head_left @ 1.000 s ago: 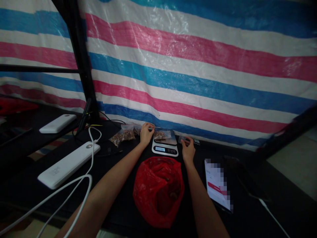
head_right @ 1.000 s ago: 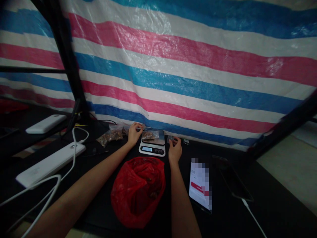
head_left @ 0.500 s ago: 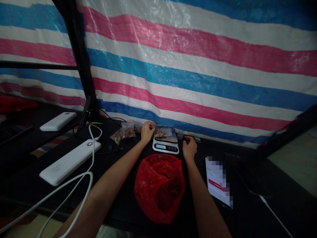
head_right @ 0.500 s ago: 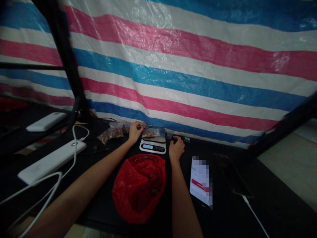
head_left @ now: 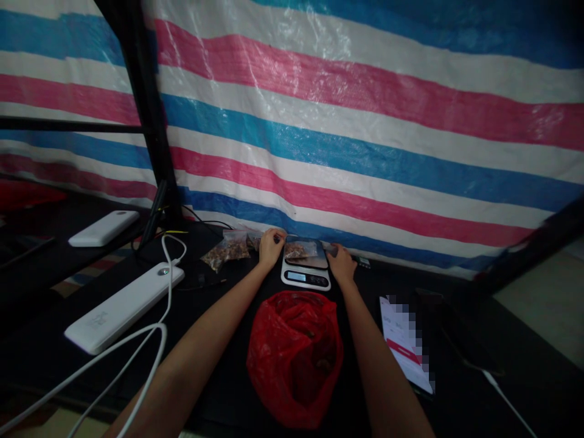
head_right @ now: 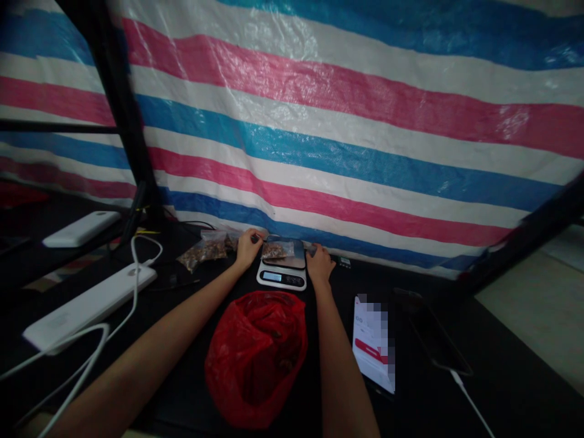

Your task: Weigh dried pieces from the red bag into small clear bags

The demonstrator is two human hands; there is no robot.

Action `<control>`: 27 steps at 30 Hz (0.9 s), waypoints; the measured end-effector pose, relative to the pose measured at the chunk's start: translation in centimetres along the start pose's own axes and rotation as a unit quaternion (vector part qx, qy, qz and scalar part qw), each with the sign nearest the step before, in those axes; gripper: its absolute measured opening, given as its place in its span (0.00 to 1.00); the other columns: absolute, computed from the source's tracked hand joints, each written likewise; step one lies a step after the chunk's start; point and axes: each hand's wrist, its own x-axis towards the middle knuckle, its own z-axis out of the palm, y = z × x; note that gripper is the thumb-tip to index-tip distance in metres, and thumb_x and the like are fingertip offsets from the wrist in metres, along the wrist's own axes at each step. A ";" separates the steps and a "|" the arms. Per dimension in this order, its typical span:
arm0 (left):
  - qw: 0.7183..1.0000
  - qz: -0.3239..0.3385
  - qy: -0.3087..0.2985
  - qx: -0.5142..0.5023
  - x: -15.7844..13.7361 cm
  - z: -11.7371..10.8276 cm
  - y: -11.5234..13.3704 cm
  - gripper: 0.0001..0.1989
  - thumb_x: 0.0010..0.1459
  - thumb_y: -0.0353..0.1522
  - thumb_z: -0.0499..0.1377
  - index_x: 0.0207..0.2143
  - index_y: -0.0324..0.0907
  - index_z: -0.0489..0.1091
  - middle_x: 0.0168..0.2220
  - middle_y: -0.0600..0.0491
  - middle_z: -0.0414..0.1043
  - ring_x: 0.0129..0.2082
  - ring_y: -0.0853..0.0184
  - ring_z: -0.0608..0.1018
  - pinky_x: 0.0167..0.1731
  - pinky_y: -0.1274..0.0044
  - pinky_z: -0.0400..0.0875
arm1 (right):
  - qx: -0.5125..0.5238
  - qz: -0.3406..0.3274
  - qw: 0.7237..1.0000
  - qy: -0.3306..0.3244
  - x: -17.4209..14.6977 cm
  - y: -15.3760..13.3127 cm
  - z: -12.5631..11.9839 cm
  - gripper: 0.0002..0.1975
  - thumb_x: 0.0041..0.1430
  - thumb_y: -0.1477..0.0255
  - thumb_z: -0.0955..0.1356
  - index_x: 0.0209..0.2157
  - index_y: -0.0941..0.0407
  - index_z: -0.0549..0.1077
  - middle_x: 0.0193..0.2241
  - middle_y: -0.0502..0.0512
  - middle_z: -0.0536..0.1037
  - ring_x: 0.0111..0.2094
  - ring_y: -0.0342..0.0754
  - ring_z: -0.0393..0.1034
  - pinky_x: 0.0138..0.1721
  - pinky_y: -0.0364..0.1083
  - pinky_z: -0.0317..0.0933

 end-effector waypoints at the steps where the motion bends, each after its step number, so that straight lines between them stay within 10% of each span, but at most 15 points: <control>1: 1.000 -0.007 -0.001 -0.004 0.0 0.0 0.0 0.05 0.47 0.24 0.53 0.25 0.40 0.67 0.28 0.53 0.68 0.30 0.68 0.70 0.35 0.75 0.64 | -0.007 -0.001 1.000 -0.005 0.0 -0.1 -0.1 0.17 0.51 0.68 0.62 0.44 0.55 0.65 0.41 0.60 0.69 0.42 0.56 0.63 0.41 0.57 0.54; 10: 0.999 -0.022 -0.010 -0.034 0.0 0.2 0.1 0.05 0.46 0.24 0.53 0.25 0.40 0.68 0.28 0.54 0.69 0.29 0.69 0.70 0.36 0.76 0.65 | 0.016 -0.046 0.998 0.051 -1.4 1.2 -0.1 0.21 0.42 0.80 0.62 0.42 0.60 0.68 0.40 0.62 0.63 0.41 0.53 0.63 0.43 0.48 0.55; 22: 1.000 -0.013 -0.007 -0.028 -0.1 0.1 0.4 0.06 0.46 0.23 0.52 0.25 0.40 0.66 0.28 0.53 0.68 0.30 0.68 0.70 0.36 0.76 0.64 | -0.066 -0.085 0.983 0.149 -3.3 -1.7 -2.9 0.19 0.52 0.71 0.60 0.47 0.56 0.65 0.47 0.61 0.64 0.47 0.55 0.58 0.48 0.55 0.44; 27: 0.999 -0.008 -0.009 -0.036 -0.2 0.1 0.4 0.06 0.45 0.23 0.52 0.25 0.40 0.67 0.28 0.53 0.68 0.30 0.69 0.70 0.36 0.76 0.64 | 0.017 -0.049 0.999 -0.007 -2.9 -4.0 -3.2 0.22 0.52 0.54 0.59 0.32 0.54 0.74 0.27 0.56 0.73 0.31 0.51 0.66 0.35 0.49 0.54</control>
